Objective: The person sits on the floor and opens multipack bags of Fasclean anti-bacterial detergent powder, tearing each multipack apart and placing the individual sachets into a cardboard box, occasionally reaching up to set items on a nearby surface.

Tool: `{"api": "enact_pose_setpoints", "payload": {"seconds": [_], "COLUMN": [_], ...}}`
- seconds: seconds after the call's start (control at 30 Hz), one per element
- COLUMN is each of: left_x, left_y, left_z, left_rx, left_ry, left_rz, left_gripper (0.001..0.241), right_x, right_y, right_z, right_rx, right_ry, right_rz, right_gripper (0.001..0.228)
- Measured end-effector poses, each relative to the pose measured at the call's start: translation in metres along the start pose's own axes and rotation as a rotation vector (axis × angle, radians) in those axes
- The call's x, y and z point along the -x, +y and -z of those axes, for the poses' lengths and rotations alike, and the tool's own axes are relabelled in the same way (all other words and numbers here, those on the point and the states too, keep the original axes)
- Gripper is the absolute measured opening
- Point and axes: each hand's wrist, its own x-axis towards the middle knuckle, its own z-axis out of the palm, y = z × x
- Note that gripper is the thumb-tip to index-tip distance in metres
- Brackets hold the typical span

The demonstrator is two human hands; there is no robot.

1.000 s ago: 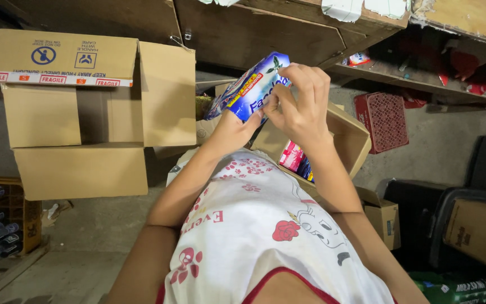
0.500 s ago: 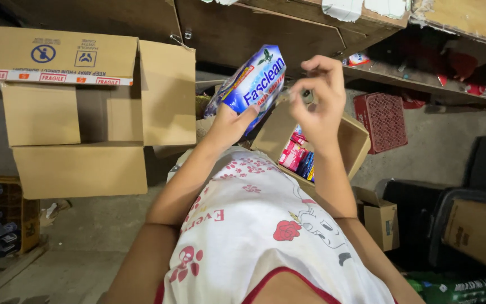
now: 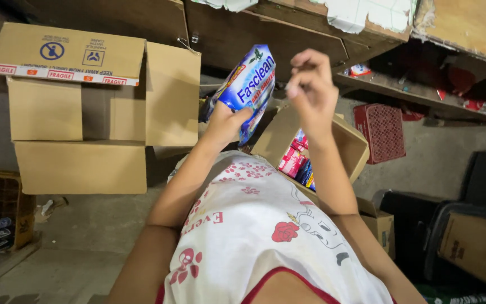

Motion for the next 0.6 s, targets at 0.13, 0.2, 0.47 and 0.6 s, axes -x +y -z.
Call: {"api": "enact_pose_setpoints", "payload": {"seconds": [0.13, 0.2, 0.47, 0.6], "left_x": [-0.002, -0.005, -0.002, -0.007], "left_y": [-0.006, -0.006, 0.005, 0.004], "left_z": [0.007, 0.010, 0.020, 0.021], "left_rx": [0.089, 0.063, 0.236, 0.255], "left_ry": [0.061, 0.092, 0.146, 0.197], "left_rz": [0.027, 0.026, 0.022, 0.023], "left_gripper": [0.069, 0.070, 0.067, 0.068], "right_x": [-0.022, -0.031, -0.032, -0.032], "right_y": [0.019, 0.021, 0.019, 0.037], "right_z": [0.003, -0.001, -0.043, -0.053], "right_rx": [-0.044, -0.096, 0.276, 0.384], "right_ry": [0.073, 0.048, -0.215, -0.221], "right_rz": [-0.146, -0.203, 0.076, 0.131], "right_gripper": [0.013, 0.012, 0.035, 0.014]}}
